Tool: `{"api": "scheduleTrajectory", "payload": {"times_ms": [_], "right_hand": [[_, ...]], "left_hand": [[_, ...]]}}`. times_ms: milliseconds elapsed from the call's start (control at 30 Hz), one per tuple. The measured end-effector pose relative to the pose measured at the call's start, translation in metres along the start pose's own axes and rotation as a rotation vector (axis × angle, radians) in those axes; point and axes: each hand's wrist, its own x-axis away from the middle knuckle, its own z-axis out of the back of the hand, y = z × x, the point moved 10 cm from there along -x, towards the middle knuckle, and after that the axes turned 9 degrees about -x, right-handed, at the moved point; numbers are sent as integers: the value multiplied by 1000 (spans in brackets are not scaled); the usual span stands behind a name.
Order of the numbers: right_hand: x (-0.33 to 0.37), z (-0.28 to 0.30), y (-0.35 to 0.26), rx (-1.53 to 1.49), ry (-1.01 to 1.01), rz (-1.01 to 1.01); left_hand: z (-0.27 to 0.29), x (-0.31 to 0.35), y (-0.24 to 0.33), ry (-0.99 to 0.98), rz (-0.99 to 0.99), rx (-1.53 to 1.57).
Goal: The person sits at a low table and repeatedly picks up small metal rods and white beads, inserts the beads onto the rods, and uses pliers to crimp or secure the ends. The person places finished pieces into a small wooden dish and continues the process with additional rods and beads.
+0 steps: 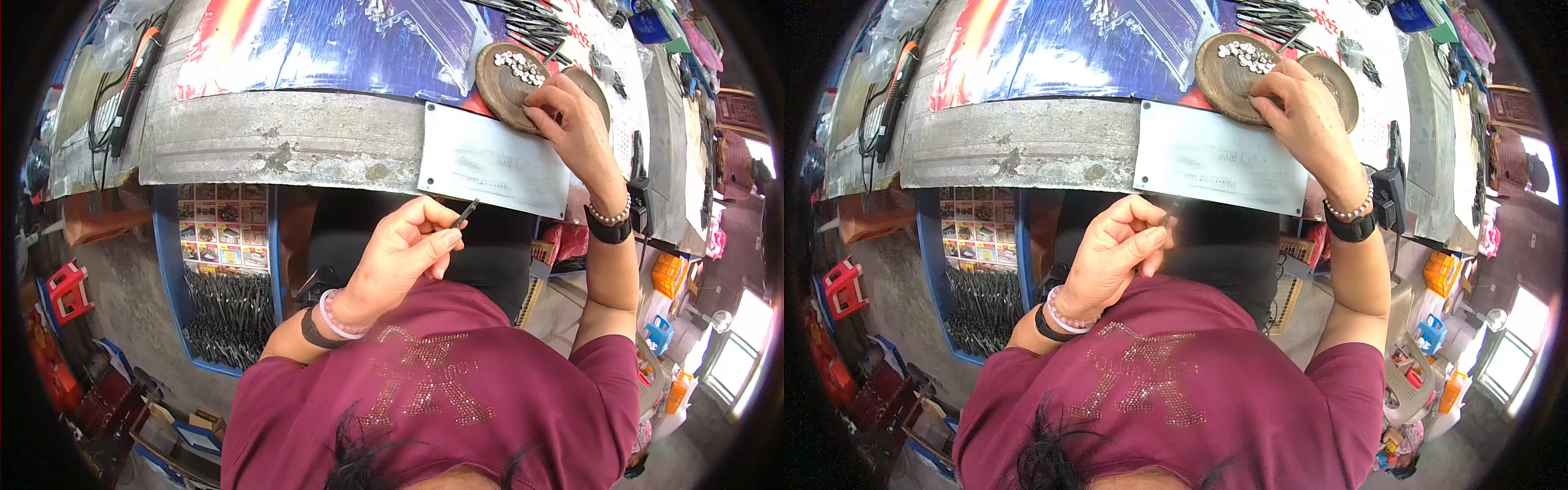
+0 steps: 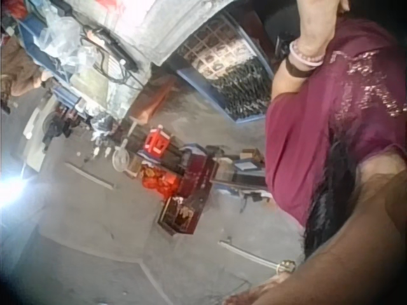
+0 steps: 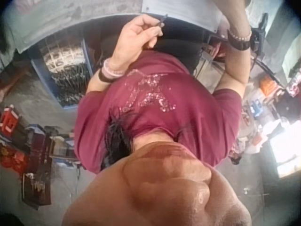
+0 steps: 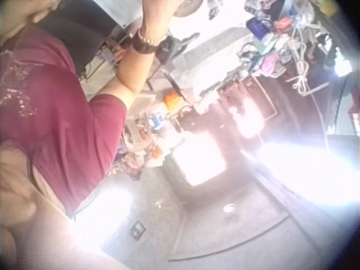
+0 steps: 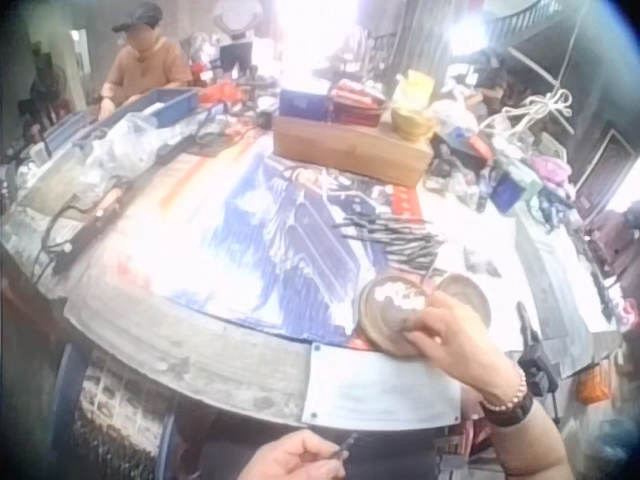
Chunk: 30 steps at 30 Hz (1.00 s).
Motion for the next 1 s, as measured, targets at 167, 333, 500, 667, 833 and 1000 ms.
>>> {"api": "scheduleTrajectory", "payload": {"times_ms": [167,333,500,667,833,1000], "right_hand": [[-8,-7,5,10,-61,44],[-19,-6,-6,24,-138,106],[14,29,-18,-401,138,-77],[67,-5,-62,-953,128,-46],[103,-55,-67,-1153,111,-338],[109,-47,-76,-979,174,-193]], "left_hand": [[-3,3,0,-11,-2,-29],[-9,6,-2,-12,-7,-20],[-7,7,-1,27,-18,-12],[-6,2,-6,81,-16,-59],[-15,0,-11,34,-13,-53],[-18,3,-12,37,-12,-71]]}}
